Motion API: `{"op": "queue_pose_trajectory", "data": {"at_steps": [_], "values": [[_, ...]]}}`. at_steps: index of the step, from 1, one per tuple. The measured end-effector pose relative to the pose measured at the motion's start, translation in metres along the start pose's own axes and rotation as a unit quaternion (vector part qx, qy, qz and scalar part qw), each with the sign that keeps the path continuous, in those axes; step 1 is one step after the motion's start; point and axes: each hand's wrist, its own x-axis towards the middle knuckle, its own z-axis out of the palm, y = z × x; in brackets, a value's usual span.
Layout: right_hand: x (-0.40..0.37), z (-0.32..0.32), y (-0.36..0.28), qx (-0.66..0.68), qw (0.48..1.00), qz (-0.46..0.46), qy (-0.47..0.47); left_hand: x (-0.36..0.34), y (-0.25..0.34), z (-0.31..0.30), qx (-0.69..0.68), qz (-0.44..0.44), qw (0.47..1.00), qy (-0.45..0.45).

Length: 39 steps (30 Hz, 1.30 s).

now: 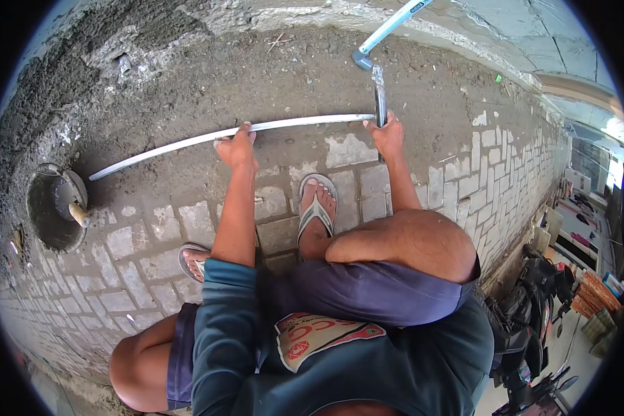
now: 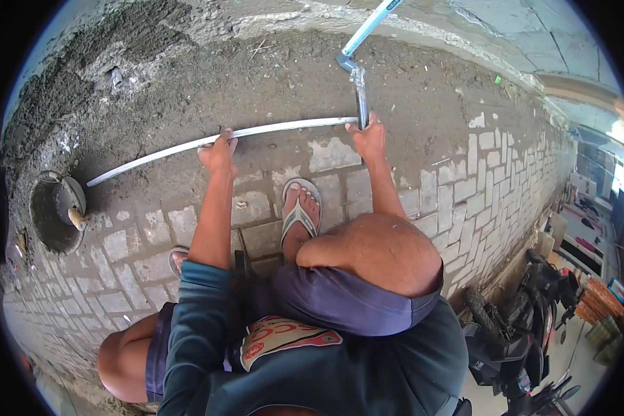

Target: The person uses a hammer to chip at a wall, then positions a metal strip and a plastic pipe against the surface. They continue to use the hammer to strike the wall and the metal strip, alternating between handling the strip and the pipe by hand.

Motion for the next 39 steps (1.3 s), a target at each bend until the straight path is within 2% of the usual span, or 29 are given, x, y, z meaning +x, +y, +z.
{"op": "queue_pose_trajectory", "data": {"at_steps": [2,4,6,7,9,10,11,12,13,14,15,18,20,21,23,27,29,33,35,39], "values": [[0.002,0.011,0.006,0.101,0.994,-0.044,-0.01,-0.009,0.009,-0.002,0.016,-0.019,1.0,-0.005],[0.003,0.017,0.005,0.103,0.994,-0.032,-0.032,-0.014,0.016,-0.01,0.033,-0.037,0.999,-0.009],[0.003,0.018,0.006,0.103,0.993,-0.022,-0.053,-0.017,0.019,-0.016,0.13,-0.092,0.987,0.003],[0.002,0.023,0.011,0.106,0.992,-0.033,-0.055,-0.015,0.01,-0.015,0.131,-0.09,0.987,0.008],[-0.002,0.028,0.015,0.089,0.993,-0.064,-0.052,-0.021,-0.015,-0.012,0.166,0.106,0.977,0.078],[-0.003,0.035,0.021,0.077,0.992,-0.09,-0.052,-0.038,-0.004,-0.007,0.209,0.089,0.973,0.037],[-0.008,0.035,0.019,0.086,0.991,-0.079,-0.065,-0.053,0.009,0.0,0.298,0.101,0.949,-0.001],[-0.007,0.042,0.026,0.085,0.989,-0.104,-0.064,-0.052,-0.004,0.008,0.331,0.213,0.919,0.0],[-0.011,0.037,0.02,0.076,0.99,-0.08,-0.092,-0.065,0.006,0.015,0.353,0.198,0.914,-0.042],[-0.013,0.041,0.026,0.075,0.986,-0.133,-0.071,-0.063,0.005,0.018,0.352,0.188,0.911,-0.102],[-0.016,0.038,0.022,0.06,0.987,-0.116,-0.095,-0.063,0.007,0.024,0.364,0.183,0.904,-0.127],[-0.017,0.046,0.033,0.001,0.985,-0.148,-0.089,-0.057,0.006,0.025,0.398,0.187,0.886,-0.147],[-0.014,0.046,0.04,0.001,0.981,-0.167,-0.095,-0.046,-0.01,0.024,0.393,0.352,0.84,-0.128],[-0.012,0.048,0.044,0.0,0.982,-0.168,-0.092,-0.047,-0.001,0.025,0.39,0.354,0.84,-0.129],[-0.007,0.052,0.051,-0.015,0.978,-0.192,-0.086,-0.053,0.027,0.022,0.419,0.228,0.853,-0.211],[-0.016,0.035,0.031,-0.015,0.979,-0.16,-0.122,-0.039,0.015,0.025,0.404,0.26,0.832,-0.277],[-0.018,0.038,0.034,-0.018,0.981,-0.157,-0.115,-0.034,0.005,0.029,0.334,0.454,0.757,-0.331],[-0.024,0.036,0.028,-0.018,0.983,-0.14,-0.119,-0.049,-0.002,0.038,0.326,0.401,0.775,-0.365],[-0.025,0.039,0.031,-0.004,0.983,-0.151,-0.105,-0.056,-0.006,0.043,0.312,0.362,0.773,-0.418],[-0.024,0.038,0.032,0.016,0.983,-0.153,-0.097,-0.059,-0.034,0.052,0.291,0.319,0.795,-0.426]]}}
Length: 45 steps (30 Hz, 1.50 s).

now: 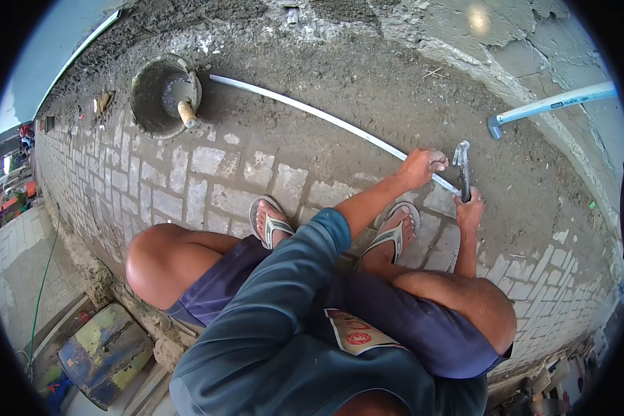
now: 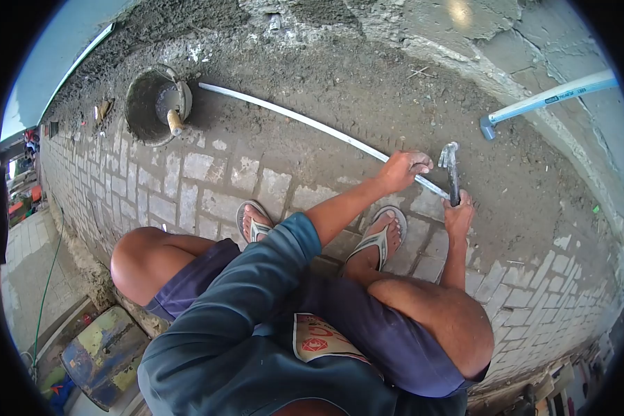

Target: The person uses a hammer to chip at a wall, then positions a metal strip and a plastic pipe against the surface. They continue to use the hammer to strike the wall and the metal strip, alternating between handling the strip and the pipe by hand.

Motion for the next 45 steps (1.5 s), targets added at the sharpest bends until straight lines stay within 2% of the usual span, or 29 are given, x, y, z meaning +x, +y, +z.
{"op": "queue_pose_trajectory", "data": {"at_steps": [2,5,11,12,15,17,19,20,22,23,25,26,28,32,35,38,41,44,45], "values": [[0.001,0.002,-0.001,0.005,1.0,0.01,0.0,-0.001,-0.009,0.008,0.012,0.046,0.999,0.019],[-0.001,0.001,-0.004,0.006,1.0,0.009,0.008,-0.004,-0.009,0.014,-0.003,-0.005,1.0,-0.012],[-0.001,0.006,-0.002,0.009,1.0,0.007,0.018,-0.002,-0.009,0.017,-0.003,0.0,0.999,-0.032],[-0.003,0.009,0.001,0.002,0.998,-0.023,0.052,0.0,-0.008,0.021,-0.021,-0.007,0.999,-0.037],[-0.004,0.0,-0.006,0.014,1.0,0.008,0.017,0.005,-0.007,0.029,-0.052,-0.029,0.996,-0.065],[-0.007,-0.001,-0.004,-0.007,0.999,0.009,0.035,0.006,-0.021,0.032,-0.057,-0.012,0.996,-0.065],[-0.01,-0.008,-0.004,0.024,0.998,-0.039,0.043,0.009,-0.025,0.03,-0.053,-0.002,0.996,-0.076],[-0.016,-0.011,-0.005,0.021,0.998,-0.029,0.046,0.009,-0.026,0.029,-0.043,0.004,0.996,-0.073],[-0.026,-0.019,-0.007,0.013,0.988,-0.087,0.129,0.01,-0.025,0.027,-0.068,-0.007,0.994,-0.085],[-0.031,-0.026,-0.009,0.012,0.987,-0.085,0.132,0.015,-0.024,0.024,-0.087,-0.015,0.992,-0.085],[-0.048,-0.041,-0.02,0.043,0.995,0.093,0.005,0.016,-0.019,0.015,-0.074,-0.032,0.992,-0.101],[-0.056,-0.045,-0.026,0.043,0.994,0.098,0.004,0.016,-0.019,0.009,-0.057,-0.032,0.992,-0.11],[-0.067,-0.052,-0.04,0.158,0.979,0.13,-0.012,0.012,-0.018,0.0,-0.063,-0.048,0.991,-0.108],[-0.083,-0.06,-0.065,0.154,0.978,0.137,-0.032,0.007,-0.015,-0.002,-0.049,-0.03,0.993,-0.1],[-0.092,-0.061,-0.075,0.214,0.97,0.116,-0.003,0.01,-0.02,-0.007,-0.005,0.022,0.991,-0.131],[-0.096,-0.072,-0.085,0.235,0.957,0.155,-0.066,0.011,-0.027,-0.006,-0.038,0.037,0.994,-0.1],[-0.095,-0.082,-0.099,0.21,0.965,0.136,-0.083,0.01,-0.028,-0.01,-0.012,0.057,0.99,-0.13],[-0.095,-0.085,-0.103,0.227,0.968,0.098,-0.053,0.01,-0.027,-0.009,-0.023,0.06,0.989,-0.134],[-0.094,-0.084,-0.105,0.192,0.98,0.056,-0.013,0.01,-0.028,-0.009,-0.021,0.082,0.988,-0.128]]}}
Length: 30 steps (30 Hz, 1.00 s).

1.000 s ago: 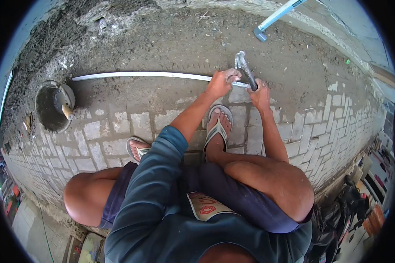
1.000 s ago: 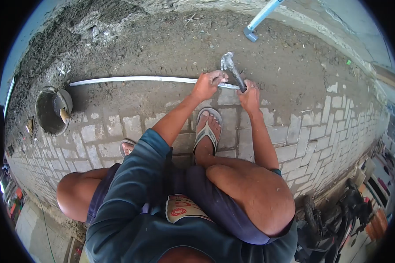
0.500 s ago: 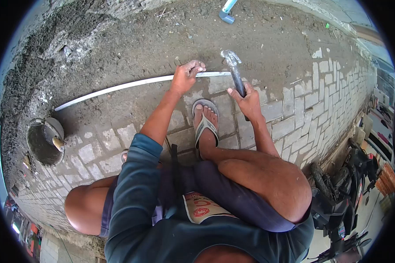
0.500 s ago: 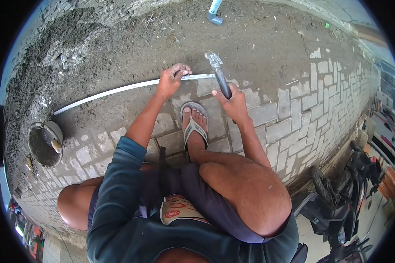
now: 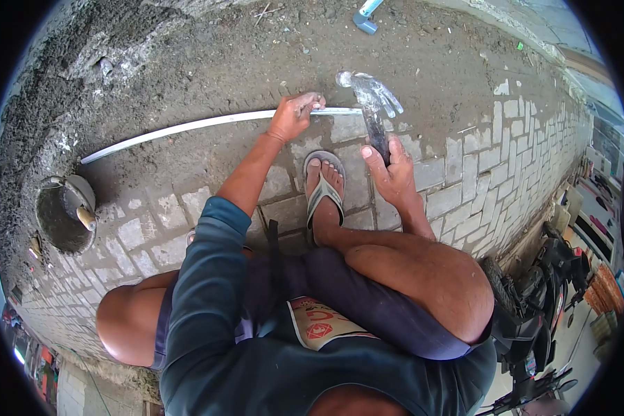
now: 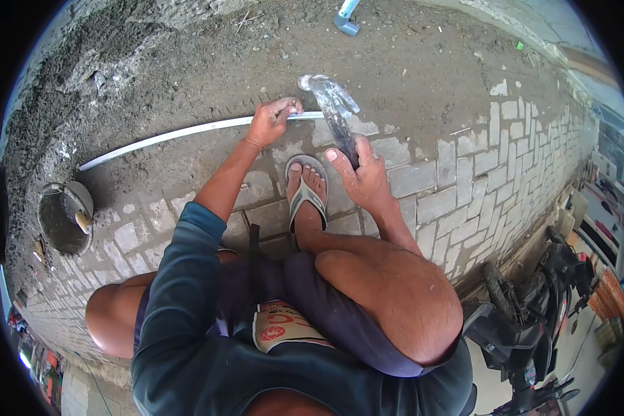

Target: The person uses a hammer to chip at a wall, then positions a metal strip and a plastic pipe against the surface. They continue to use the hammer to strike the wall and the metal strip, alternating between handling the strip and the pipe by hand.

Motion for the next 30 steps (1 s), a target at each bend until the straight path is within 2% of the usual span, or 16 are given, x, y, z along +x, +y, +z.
{"op": "queue_pose_trajectory", "data": {"at_steps": [1,5,7,8,11,14,17,18,19,20,21,23,24,26,27,30], "values": [[-0.001,0.002,-0.002,-0.034,0.998,-0.05,0.03,-0.002,-0.001,0.0,0.006,0.019,1.0,0.008],[0.004,0.015,0.003,-0.03,0.999,-0.041,0.012,-0.005,-0.005,-0.001,0.027,0.06,0.998,0.02],[0.014,0.016,0.004,-0.079,0.99,0.028,-0.115,-0.009,-0.015,0.001,0.066,0.082,0.994,0.04],[0.014,0.014,0.004,-0.082,0.989,0.027,-0.117,-0.011,-0.019,0.003,0.104,0.102,0.988,0.055],[0.02,0.0,-0.029,-0.092,0.991,0.033,-0.089,-0.007,-0.011,0.001,0.051,0.114,0.991,0.041],[0.008,-0.007,-0.032,-0.021,0.999,-0.027,-0.003,-0.007,-0.011,-0.002,0.056,0.102,0.993,0.005],[0.002,0.015,0.004,-0.094,0.974,-0.176,0.108,-0.009,-0.023,0.003,0.077,0.12,0.989,0.032],[0.009,0.014,0.004,-0.094,0.973,-0.18,0.11,-0.009,-0.025,0.004,0.097,0.119,0.987,0.044],[0.016,0.01,0.005,-0.162,0.985,-0.042,-0.033,-0.008,-0.028,0.005,0.118,0.114,0.986,0.042],[0.017,0.008,0.007,-0.22,0.954,0.104,-0.174,-0.01,-0.033,0.006,0.117,0.115,0.986,0.039],[0.015,0.006,0.001,-0.22,0.954,0.105,-0.173,-0.009,-0.03,0.005,0.126,0.126,0.984,0.018],[-0.001,0.001,-0.015,-0.109,0.992,0.037,-0.061,-0.013,-0.024,0.004,0.13,0.124,0.984,-0.003],[-0.011,0.002,-0.012,-0.108,0.991,0.044,-0.063,-0.012,-0.017,0.002,0.116,0.099,0.988,-0.028],[-0.017,0.012,-0.001,-0.08,0.992,-0.089,0.048,-0.008,-0.014,-0.004,0.111,0.083,0.989,-0.05],[-0.014,0.016,0.005,-0.078,0.991,-0.094,0.051,-0.009,-0.015,-0.003,0.119,0.088,0.989,-0.027],[0.002,0.025,0.019,-0.127,0.987,0.048,-0.085,-0.008,-0.023,0.0,0.118,0.092,0.989,-0.002]]}}
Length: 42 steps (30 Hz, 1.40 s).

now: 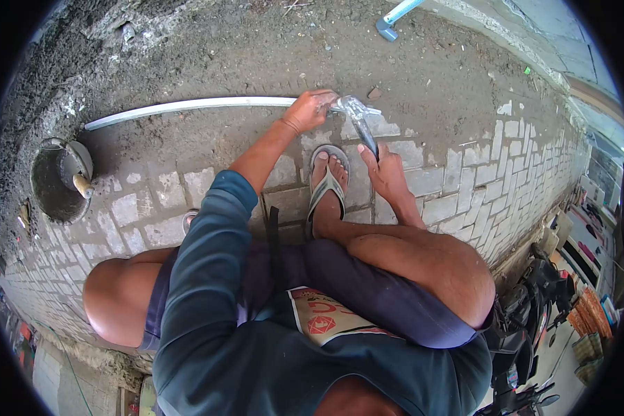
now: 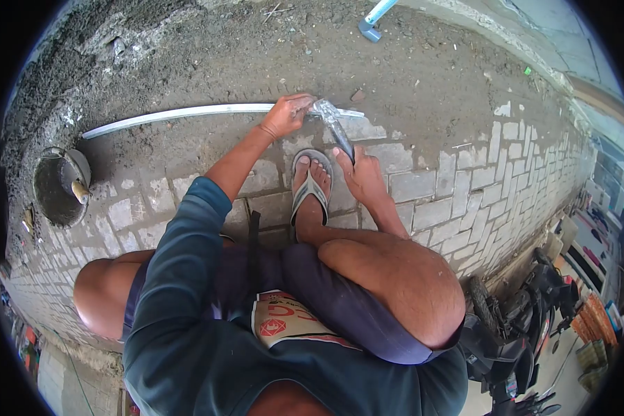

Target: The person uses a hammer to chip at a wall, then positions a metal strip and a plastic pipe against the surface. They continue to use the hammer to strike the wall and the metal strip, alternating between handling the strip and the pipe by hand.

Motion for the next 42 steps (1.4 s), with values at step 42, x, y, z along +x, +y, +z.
{"op": "queue_pose_trajectory", "data": {"at_steps": [42], "values": [[0.03,0.036,0.008,0.046,0.983,-0.089,0.153,-0.077,0.045,-0.137,0.187,-0.553,0.721,0.372]]}}
